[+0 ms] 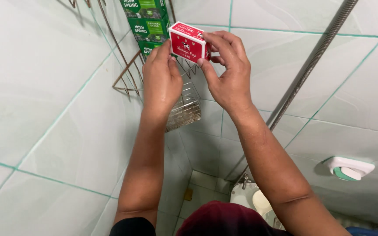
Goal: Organizing various boxes of soap from a laundry basket onto a wire bathroom rack.
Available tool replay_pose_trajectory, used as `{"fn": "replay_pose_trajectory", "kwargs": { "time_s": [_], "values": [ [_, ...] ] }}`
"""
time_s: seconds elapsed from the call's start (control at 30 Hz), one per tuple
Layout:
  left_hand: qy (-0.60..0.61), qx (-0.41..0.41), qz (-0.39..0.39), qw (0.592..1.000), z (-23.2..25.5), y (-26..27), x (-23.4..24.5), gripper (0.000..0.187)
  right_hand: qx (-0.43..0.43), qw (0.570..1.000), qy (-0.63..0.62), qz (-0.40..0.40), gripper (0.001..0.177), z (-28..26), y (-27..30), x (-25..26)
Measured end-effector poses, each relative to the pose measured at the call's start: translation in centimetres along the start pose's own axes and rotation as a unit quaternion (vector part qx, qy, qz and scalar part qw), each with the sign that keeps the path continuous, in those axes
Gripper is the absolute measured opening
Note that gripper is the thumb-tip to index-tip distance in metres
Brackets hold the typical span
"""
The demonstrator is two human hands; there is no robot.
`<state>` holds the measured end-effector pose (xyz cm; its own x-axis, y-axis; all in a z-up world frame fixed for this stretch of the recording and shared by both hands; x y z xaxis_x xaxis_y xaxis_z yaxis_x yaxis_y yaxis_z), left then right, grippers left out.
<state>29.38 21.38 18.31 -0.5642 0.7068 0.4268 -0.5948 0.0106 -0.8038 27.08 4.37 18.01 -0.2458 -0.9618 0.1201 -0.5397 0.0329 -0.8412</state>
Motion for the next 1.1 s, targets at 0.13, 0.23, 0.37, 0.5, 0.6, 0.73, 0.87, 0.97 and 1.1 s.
{"fn": "replay_pose_trajectory", "kwargs": {
  "time_s": [0.13,0.23,0.37,0.5,0.6,0.73,0.87,0.97,1.1],
  "values": [
    [-0.033,0.001,-0.043,0.999,-2.7,-1.0,-1.5,0.044,-0.018,0.999,0.026,-0.001,0.049,1.6,-0.4,-2.0],
    [-0.052,0.014,-0.088,0.995,-4.2,-1.8,-2.6,0.046,-0.037,0.998,0.046,-0.006,0.049,3.0,-0.6,-3.3],
    [-0.054,0.059,-0.153,0.985,-6.4,-2.4,-4.1,0.032,-0.041,0.995,0.086,0.001,0.050,4.3,-0.9,-4.0],
    [-0.037,0.066,-0.162,0.984,-7.5,-2.6,-4.7,0.028,-0.027,0.994,0.101,0.010,0.050,4.7,-1.3,-4.3],
    [-0.011,0.064,-0.167,0.984,-7.9,-2.7,-4.7,0.026,-0.032,0.992,0.118,0.011,0.047,4.6,-1.6,-4.5],
    [0.014,0.065,-0.169,0.983,-7.9,-2.8,-4.5,0.026,-0.030,0.991,0.131,0.010,0.045,5.0,-1.9,-4.6],
    [0.023,0.055,-0.170,0.984,-7.9,-3.0,-4.7,0.022,-0.027,0.990,0.135,0.009,0.044,5.3,-2.1,-4.5],
    [0.017,0.055,-0.167,0.984,-8.0,-3.2,-4.6,0.020,-0.038,0.991,0.132,0.005,0.043,5.3,-2.4,-4.5],
    [0.035,0.084,-0.175,0.980,-7.5,-3.4,-4.0,0.020,-0.067,0.992,0.110,-0.002,0.039,6.3,-2.6,-4.5]
  ]
}}
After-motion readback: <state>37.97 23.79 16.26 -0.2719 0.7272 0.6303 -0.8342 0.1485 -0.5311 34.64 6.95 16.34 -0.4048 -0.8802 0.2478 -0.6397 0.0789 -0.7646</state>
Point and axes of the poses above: each hand's wrist, its own y-axis away from the middle knuckle, its own x-axis out of the back of the hand, z = x × y, the point moved 10 cm from there along -y, towards the middle knuckle, and after that the axes turned 3 degrees about -y, right-handed, at the moved point
